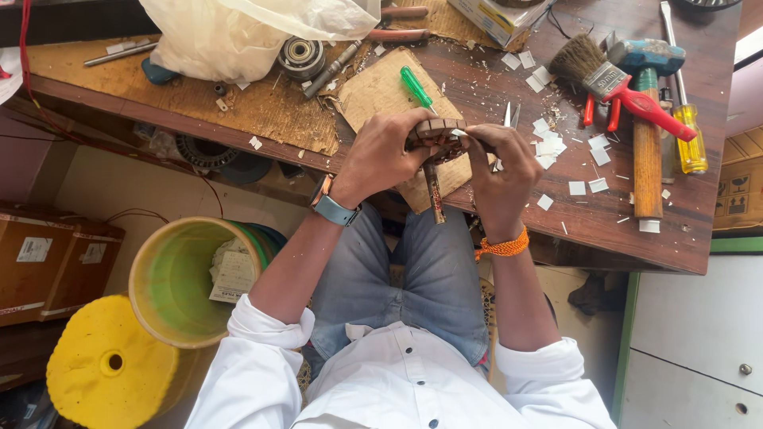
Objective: The person assembles a motor armature by cutting small white insulating pieces with scissors and inserting them into slots on the copper-wound rotor. They use a green-handled screwdriver to press the pieces into place and rotate the armature to access different slots.
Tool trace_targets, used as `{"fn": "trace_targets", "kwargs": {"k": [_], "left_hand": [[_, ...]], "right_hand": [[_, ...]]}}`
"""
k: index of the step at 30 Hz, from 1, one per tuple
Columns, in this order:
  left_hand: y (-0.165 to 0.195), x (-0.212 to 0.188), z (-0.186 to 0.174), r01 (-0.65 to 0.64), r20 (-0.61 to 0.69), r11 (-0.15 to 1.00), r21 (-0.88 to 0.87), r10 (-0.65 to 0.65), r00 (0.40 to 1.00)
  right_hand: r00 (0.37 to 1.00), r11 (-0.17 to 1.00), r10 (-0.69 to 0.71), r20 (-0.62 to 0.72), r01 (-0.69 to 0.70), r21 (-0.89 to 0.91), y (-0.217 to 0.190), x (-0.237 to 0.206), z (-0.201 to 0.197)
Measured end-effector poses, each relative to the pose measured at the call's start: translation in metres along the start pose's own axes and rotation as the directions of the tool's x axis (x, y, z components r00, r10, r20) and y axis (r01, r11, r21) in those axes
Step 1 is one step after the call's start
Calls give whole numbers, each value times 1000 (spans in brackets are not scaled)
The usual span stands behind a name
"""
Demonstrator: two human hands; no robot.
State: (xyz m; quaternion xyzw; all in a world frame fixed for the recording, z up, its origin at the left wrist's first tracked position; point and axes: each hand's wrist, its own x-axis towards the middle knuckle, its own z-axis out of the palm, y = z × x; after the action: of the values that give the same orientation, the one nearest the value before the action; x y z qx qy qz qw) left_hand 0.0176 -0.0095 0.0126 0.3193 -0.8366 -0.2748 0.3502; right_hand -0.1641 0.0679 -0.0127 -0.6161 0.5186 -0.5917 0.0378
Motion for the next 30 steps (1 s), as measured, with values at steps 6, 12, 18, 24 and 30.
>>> {"fn": "trace_targets", "kwargs": {"k": [6,12,18,24,30], "left_hand": [[-9,-3,0,-67,6,997,-42,67,998],[6,-4,-1,53,49,988,-147,-46,998],[10,-4,4,-27,-89,987,-156,13,996],[12,-3,11,102,-63,985,-143,-112,992],[13,-1,14,42,-117,990,-131,-57,992]], "right_hand": [[988,988,-149,31,150,-37,13,-4,2],[977,977,-212,9,212,-33,23,-3,0],[967,963,-223,128,239,-128,16,3,-7],[966,977,-167,199,189,-95,0,16,-14],[966,994,107,237,-97,-53,-16,24,-21]]}}
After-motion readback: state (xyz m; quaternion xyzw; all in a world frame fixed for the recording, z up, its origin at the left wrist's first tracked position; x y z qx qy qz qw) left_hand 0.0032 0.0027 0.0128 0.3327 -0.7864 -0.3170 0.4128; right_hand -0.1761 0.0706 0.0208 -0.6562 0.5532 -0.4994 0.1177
